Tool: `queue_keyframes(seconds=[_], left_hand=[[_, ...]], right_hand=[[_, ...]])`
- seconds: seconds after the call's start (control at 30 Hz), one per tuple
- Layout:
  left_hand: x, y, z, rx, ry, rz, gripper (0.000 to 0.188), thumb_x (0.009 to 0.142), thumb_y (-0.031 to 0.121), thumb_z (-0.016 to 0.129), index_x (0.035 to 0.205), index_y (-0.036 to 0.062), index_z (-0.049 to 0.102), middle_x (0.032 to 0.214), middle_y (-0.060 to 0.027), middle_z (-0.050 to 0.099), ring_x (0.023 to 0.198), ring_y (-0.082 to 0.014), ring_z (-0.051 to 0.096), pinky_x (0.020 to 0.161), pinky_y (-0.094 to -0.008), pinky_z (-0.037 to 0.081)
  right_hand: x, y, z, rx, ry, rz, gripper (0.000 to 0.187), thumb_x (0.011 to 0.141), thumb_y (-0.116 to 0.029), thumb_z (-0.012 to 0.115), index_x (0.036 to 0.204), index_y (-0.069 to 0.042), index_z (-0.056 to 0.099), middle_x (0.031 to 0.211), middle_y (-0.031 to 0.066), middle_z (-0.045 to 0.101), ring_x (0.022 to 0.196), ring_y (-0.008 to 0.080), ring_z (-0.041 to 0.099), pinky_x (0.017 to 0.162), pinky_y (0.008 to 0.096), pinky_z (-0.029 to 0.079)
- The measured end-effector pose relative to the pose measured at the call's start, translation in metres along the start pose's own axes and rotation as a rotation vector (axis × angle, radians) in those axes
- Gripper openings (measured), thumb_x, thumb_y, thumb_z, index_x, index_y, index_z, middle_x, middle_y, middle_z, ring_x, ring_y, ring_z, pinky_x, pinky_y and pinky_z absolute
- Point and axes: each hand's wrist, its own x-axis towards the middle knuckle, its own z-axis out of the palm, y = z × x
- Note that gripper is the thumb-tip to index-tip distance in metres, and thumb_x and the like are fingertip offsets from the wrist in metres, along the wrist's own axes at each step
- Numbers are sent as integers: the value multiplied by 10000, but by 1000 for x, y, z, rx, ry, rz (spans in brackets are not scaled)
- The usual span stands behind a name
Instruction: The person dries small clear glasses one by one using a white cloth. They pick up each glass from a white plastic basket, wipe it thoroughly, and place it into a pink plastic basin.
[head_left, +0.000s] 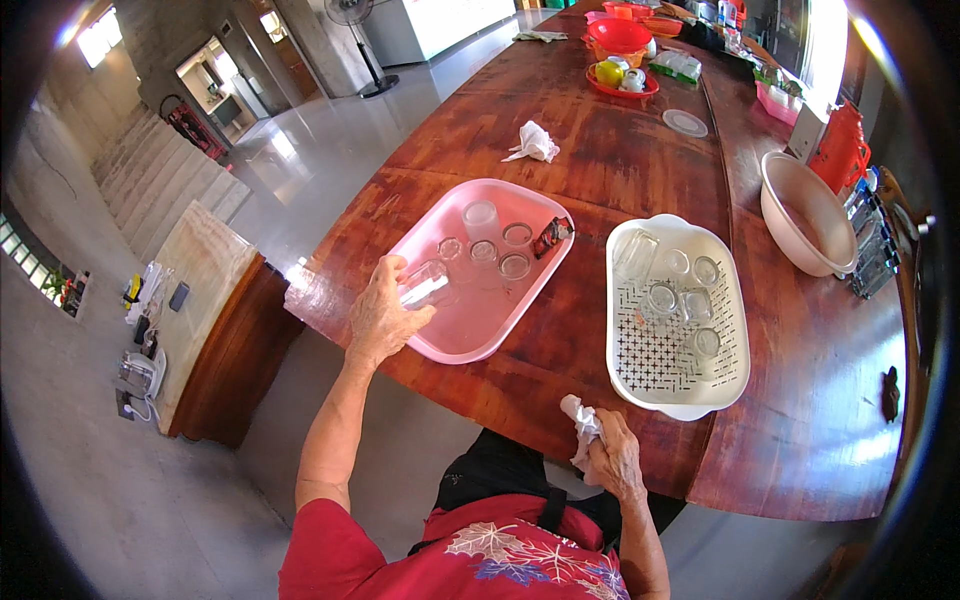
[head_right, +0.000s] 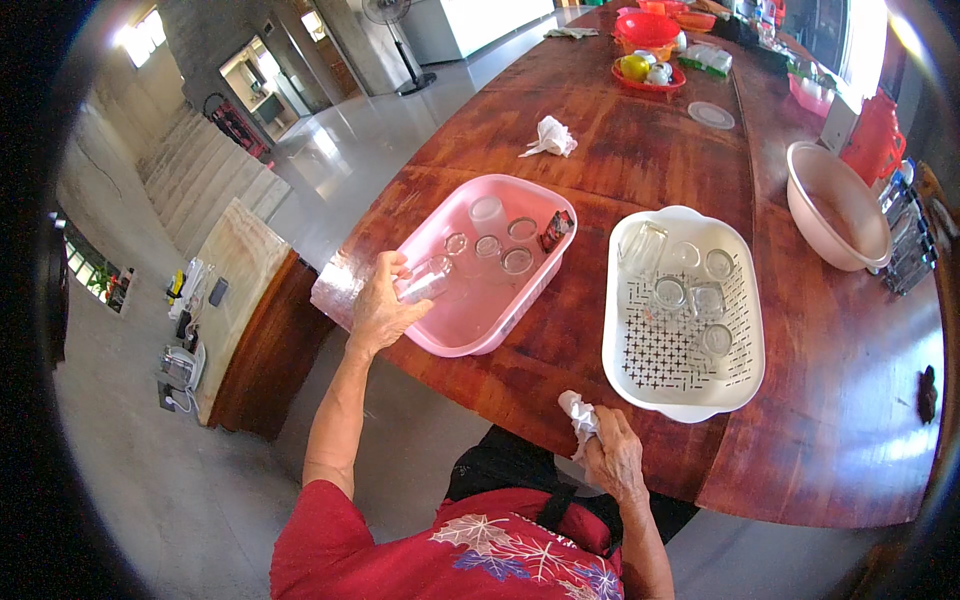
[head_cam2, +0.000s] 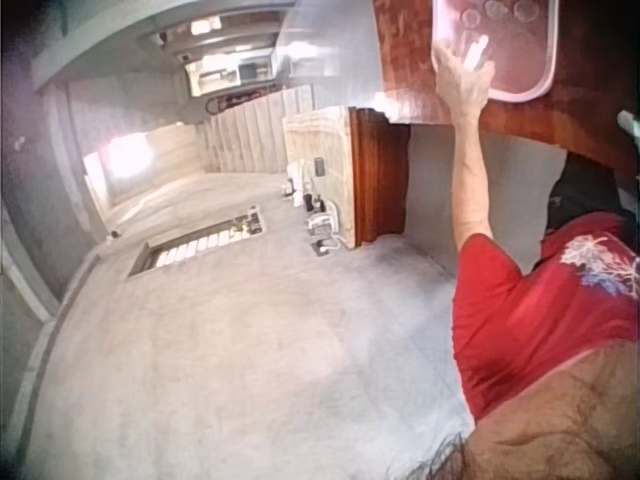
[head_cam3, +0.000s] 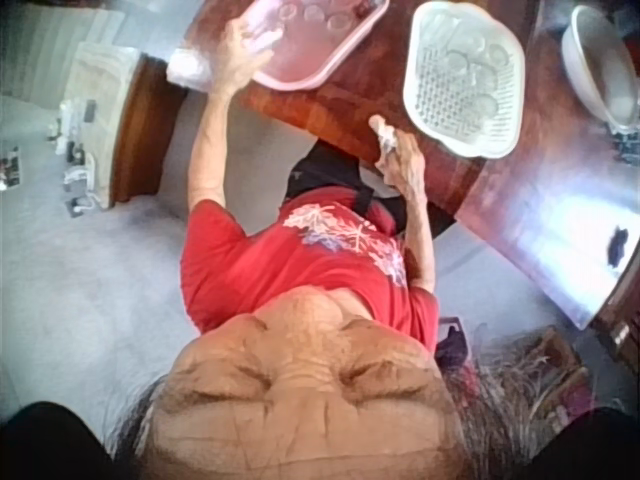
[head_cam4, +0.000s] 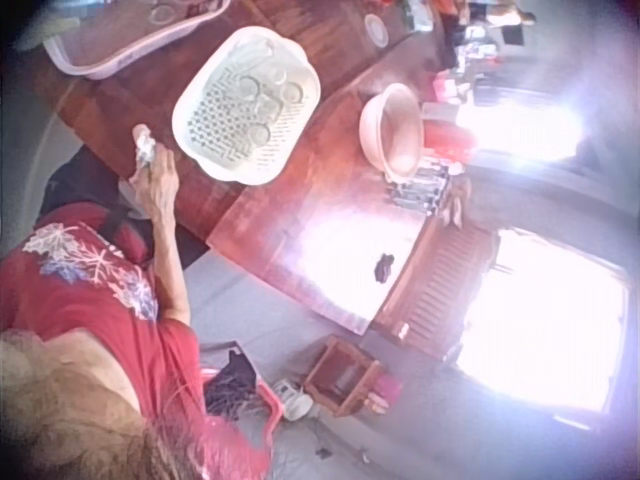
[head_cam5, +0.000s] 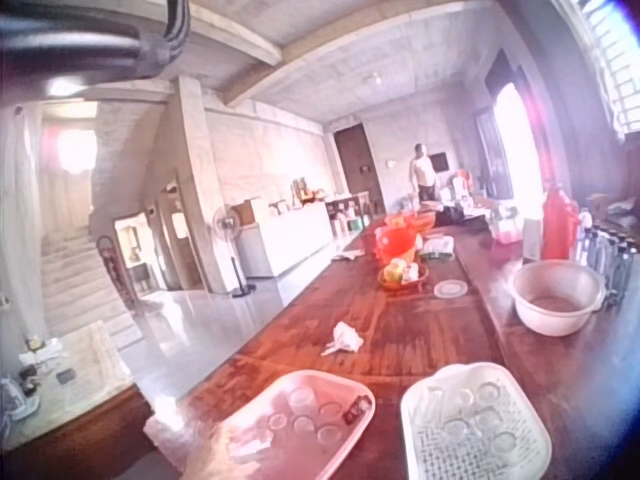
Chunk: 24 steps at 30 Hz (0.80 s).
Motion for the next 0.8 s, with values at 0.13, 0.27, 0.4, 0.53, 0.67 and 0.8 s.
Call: queue_keyframes(seconds=[0.13,0.27,0.4,0.53,0.67,0.8], left_hand=[[5,8,3,191,-211,-47,516,623,211,725,1058,87,476,1014,-123,551,953,-308,575,774,-412,477],[8,4,27,195,-189,137,455,628,163,711,1019,71,497,1029,-117,519,933,-300,571,761,-419,489],[17,4,49,301,-199,262,489,611,111,743,1015,57,472,1004,-128,511,936,-308,569,764,-419,493],[23,1,64,410,-224,338,554,590,103,787,1028,66,449,992,-122,508,986,-321,537,775,-412,488],[25,8,68,517,-194,497,455,618,30,732,962,45,435,947,-135,503,928,-317,544,728,-368,506],[26,3,77,496,-175,521,383,636,-12,672,942,35,447,946,-138,496,917,-310,527,751,-384,492]], right_hand=[[2,-3,-4,58,11,47,366,728,-33,496,1090,18,510,941,214,564,821,398,574,705,441,483],[1,2,-2,32,40,35,374,722,-36,503,1092,17,513,936,212,568,802,397,577,692,432,487],[0,2,-2,42,60,47,380,711,-24,505,1089,19,516,926,213,574,790,400,581,680,426,492],[-1,5,-1,81,88,43,378,709,-16,506,1085,21,519,930,219,579,805,401,587,691,424,495],[-2,10,-2,110,80,82,370,715,-21,510,1081,31,518,952,232,582,830,407,590,716,424,496],[-3,11,-4,152,78,97,360,721,-27,506,1074,41,518,971,239,581,845,412,589,740,421,493]])
